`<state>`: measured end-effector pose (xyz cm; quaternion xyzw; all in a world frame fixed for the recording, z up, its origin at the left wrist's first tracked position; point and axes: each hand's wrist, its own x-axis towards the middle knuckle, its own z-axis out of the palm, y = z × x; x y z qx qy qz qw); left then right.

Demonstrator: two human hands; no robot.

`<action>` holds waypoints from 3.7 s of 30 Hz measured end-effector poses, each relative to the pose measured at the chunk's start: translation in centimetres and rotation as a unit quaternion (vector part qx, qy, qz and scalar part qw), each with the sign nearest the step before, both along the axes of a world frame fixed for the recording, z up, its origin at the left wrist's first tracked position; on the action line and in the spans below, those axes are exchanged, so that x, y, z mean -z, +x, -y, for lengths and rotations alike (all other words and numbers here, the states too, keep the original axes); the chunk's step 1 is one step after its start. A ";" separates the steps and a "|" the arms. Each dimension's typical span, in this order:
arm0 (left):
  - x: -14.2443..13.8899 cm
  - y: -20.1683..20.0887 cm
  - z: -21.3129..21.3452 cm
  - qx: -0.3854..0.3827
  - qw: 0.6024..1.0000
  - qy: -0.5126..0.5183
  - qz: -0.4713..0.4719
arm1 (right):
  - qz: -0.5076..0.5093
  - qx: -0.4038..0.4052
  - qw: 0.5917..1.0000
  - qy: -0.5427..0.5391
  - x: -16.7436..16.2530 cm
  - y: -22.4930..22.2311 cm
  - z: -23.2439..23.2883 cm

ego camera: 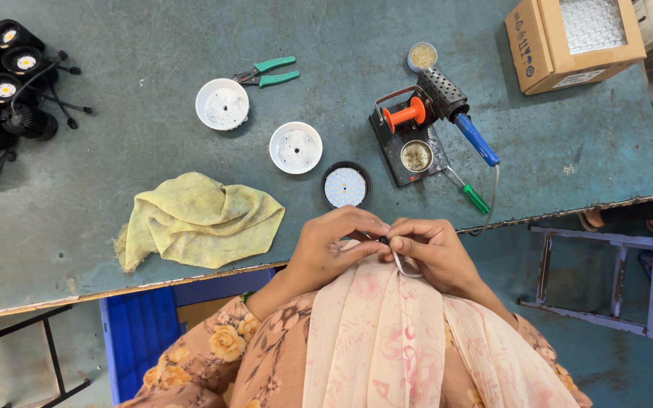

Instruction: The person solders wires to circular LED modules using a soldering iron and solder wire. They strip wire ends, tin them, and attach them to the LED board, then place the modules into black housings. The person repeats this process for multiple units on a workbench.

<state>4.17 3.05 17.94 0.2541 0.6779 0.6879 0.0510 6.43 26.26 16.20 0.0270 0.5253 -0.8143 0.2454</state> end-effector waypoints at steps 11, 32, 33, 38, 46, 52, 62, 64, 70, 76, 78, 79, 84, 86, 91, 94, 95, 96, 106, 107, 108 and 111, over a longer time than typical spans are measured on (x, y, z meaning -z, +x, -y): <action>0.3 0.1 0.3 -0.024 0.997 -0.068 -0.031 | 0.017 0.034 0.999 0.017 2.6 0.7 -0.6; -2.1 -1.6 1.2 0.008 0.969 -0.199 -0.148 | -0.045 -0.010 0.996 0.072 0.5 -0.7 0.4; -2.4 -1.7 1.3 0.006 0.964 -0.211 -0.165 | -0.078 -0.013 0.992 0.094 0.2 -0.7 0.4; -3.6 -2.2 1.5 0.018 0.966 -0.196 -0.166 | -0.117 -0.025 0.986 0.116 -1.4 -0.8 0.7; -4.2 -2.1 1.5 -0.024 0.962 -0.182 -0.202 | -0.127 0.010 0.966 0.226 -2.8 0.4 1.7; -4.1 -1.6 1.3 -0.032 0.970 -0.167 -0.172 | -0.148 -0.003 0.960 0.237 -2.0 0.8 1.3; -2.5 -1.2 0.4 0.012 0.997 0.017 0.070 | -0.082 0.002 0.996 0.046 -0.6 0.4 1.0; -2.1 -1.0 -0.3 -0.021 0.997 0.010 0.073 | -0.124 -0.004 0.992 0.022 -0.4 0.4 1.2; -1.2 0.2 -1.1 -0.083 0.996 0.034 0.027 | -0.055 -0.020 0.994 0.092 -1.2 0.1 1.6; -0.9 0.6 -1.1 -0.108 0.994 0.026 -0.011 | -0.085 -0.034 0.992 0.091 -2.9 0.1 2.2; -0.9 0.7 -1.2 -0.108 0.994 0.035 0.004 | -0.123 -0.028 0.985 0.114 -3.2 0.3 2.4; -0.9 0.8 -1.2 -0.109 0.993 0.038 0.011 | -0.142 -0.027 0.982 0.124 -3.2 0.4 2.5; -0.9 1.1 -1.4 -0.123 0.992 0.042 0.003 | -0.162 -0.017 0.965 0.206 -3.5 0.6 2.7; -1.0 1.1 -1.3 -0.131 0.991 0.031 -0.007 | -0.186 -0.019 0.964 0.188 -3.6 0.6 2.8; -1.3 1.1 -0.9 -0.132 0.990 0.044 0.019 | -0.138 -0.013 0.982 0.129 -2.8 1.2 2.1; -1.2 0.8 -0.5 -0.126 0.990 -0.003 -0.069 | -0.100 0.013 0.980 0.171 -1.1 1.4 1.2; -1.2 0.8 -0.5 -0.120 0.991 0.006 -0.062 | -0.105 0.020 0.980 0.166 -0.5 1.5 0.9; -1.2 0.6 -0.6 -0.115 0.992 0.015 -0.055 | -0.110 0.026 0.980 0.161 0.1 1.5 0.8; -1.7 0.4 0.3 -0.089 0.996 -0.011 0.018 | -0.155 0.086 0.958 0.227 0.0 0.9 1.8; -1.7 0.5 0.4 -0.088 0.996 -0.004 0.026 | -0.154 0.088 0.954 0.240 -0.1 0.7 2.0; -1.6 0.4 0.5 -0.087 0.996 0.004 0.032 | -0.152 0.091 0.951 0.255 -0.3 0.4 2.1; -1.4 0.5 0.8 -0.106 0.993 -0.009 0.046 | -0.162 0.095 0.940 0.284 -0.5 0.2 2.2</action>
